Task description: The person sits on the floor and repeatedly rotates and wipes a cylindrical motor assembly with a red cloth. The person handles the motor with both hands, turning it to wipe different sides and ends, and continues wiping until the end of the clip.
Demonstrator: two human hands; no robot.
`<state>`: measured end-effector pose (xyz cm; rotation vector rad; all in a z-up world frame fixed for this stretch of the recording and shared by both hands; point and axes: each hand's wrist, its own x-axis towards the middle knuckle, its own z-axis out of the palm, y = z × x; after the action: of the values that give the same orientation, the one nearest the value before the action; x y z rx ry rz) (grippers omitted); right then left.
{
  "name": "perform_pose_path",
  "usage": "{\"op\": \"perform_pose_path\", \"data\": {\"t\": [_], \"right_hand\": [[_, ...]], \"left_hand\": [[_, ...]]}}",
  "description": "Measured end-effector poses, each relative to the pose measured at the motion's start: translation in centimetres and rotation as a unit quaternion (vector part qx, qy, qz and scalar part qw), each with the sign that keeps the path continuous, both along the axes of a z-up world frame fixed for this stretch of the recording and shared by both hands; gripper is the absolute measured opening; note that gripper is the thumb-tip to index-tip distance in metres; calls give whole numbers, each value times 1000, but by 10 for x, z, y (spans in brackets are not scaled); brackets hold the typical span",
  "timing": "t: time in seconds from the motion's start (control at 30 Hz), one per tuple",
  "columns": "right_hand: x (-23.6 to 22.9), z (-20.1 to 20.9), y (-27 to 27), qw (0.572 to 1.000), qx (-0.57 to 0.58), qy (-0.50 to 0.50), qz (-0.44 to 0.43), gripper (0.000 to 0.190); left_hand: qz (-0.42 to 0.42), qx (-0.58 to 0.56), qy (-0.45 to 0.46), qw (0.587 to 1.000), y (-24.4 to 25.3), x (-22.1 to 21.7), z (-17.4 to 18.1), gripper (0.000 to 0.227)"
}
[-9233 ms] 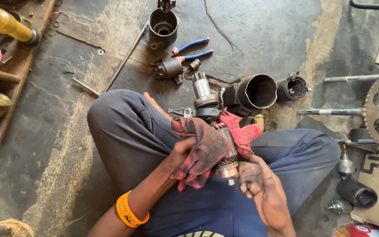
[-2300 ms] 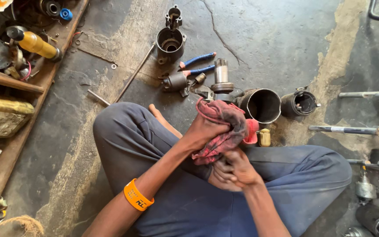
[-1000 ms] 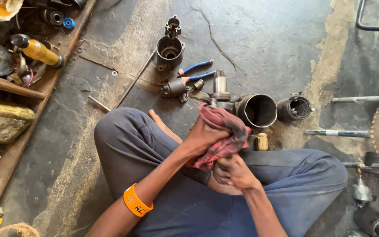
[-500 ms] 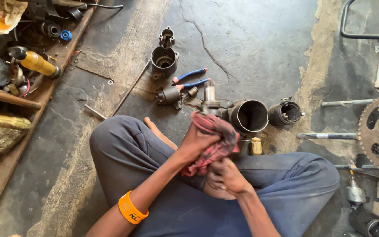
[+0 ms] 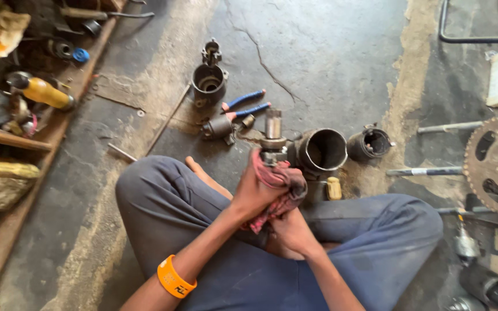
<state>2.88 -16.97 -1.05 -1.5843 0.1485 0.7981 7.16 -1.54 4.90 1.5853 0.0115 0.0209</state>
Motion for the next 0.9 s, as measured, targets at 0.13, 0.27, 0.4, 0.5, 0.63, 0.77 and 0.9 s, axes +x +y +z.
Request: {"op": "perform_pose_path", "data": {"t": [0.13, 0.27, 0.4, 0.5, 0.63, 0.77, 0.9], "right_hand": [[-10, 24, -37, 980, 194, 8, 41, 31], [-37, 53, -53, 955, 288, 14, -72, 52], [-56, 75, -48, 958, 256, -32, -127, 49], [-58, 89, -43, 975, 150, -87, -137, 36], [-53, 105, -50, 989, 38, -67, -128, 50], [-49, 122, -51, 967, 156, -9, -199, 56], [-55, 135, -53, 964, 204, -69, -155, 69]], "left_hand": [[-69, -213, 60, 973, 8, -8, -19, 56], [-111, -403, 100, 903, 21, -22, -35, 46], [-128, -476, 133, 860, 31, -33, -37, 43], [-129, -486, 142, 852, 37, -39, -31, 45], [-134, -458, 123, 870, 43, -40, -22, 48], [-114, -393, 121, 904, 44, -37, -8, 60], [-154, -386, 102, 904, 31, -33, -2, 58]]}}
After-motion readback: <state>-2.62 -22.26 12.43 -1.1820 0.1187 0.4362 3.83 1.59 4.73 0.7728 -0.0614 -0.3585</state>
